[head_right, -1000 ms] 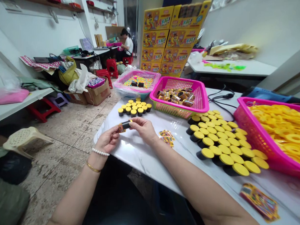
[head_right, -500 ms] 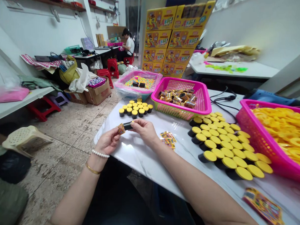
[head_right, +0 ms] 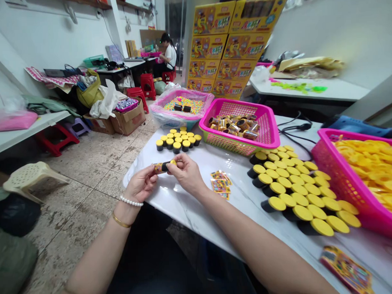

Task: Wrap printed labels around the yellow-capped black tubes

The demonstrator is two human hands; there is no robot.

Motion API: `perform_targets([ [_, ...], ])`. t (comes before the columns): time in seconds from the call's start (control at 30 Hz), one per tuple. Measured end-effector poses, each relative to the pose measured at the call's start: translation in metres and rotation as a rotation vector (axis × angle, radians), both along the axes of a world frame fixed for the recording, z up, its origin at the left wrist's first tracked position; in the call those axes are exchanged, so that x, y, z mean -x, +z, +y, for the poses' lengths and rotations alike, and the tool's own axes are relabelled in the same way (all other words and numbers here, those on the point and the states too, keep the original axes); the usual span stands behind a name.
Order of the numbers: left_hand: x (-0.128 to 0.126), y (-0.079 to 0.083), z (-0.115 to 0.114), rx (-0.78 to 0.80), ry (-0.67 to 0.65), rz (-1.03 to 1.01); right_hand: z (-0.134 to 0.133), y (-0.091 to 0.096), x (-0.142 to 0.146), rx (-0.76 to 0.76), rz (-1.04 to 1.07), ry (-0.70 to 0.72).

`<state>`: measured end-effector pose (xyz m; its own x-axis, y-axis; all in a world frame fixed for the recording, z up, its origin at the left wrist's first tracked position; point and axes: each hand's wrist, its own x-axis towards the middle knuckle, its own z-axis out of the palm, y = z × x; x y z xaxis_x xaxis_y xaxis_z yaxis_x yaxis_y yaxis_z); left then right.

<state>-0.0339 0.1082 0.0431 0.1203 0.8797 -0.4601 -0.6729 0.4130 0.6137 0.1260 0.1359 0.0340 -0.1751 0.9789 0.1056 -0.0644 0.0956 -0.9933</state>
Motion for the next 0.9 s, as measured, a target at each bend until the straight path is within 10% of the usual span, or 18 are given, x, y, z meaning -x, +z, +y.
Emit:
perform_targets([
  [0.23, -0.01, -0.007, -0.001, -0.136, 0.23, 0.141, 0.007, -0.006, -0.01, -0.186, -0.06, -0.102],
  [0.47, 0.002, -0.012, 0.008, -0.344, -0.21, 0.251, 0.011, -0.009, -0.015, -0.261, -0.1, 0.097],
  [0.67, 0.003, -0.019, 0.012, -0.385, -0.229, 0.291, 0.014, -0.009, -0.018, -0.638, -0.289, 0.142],
  [0.9, 0.011, -0.012, 0.011, -0.291, -0.322, 0.212, 0.01, -0.011, -0.021, -0.718, -0.392, 0.068],
])
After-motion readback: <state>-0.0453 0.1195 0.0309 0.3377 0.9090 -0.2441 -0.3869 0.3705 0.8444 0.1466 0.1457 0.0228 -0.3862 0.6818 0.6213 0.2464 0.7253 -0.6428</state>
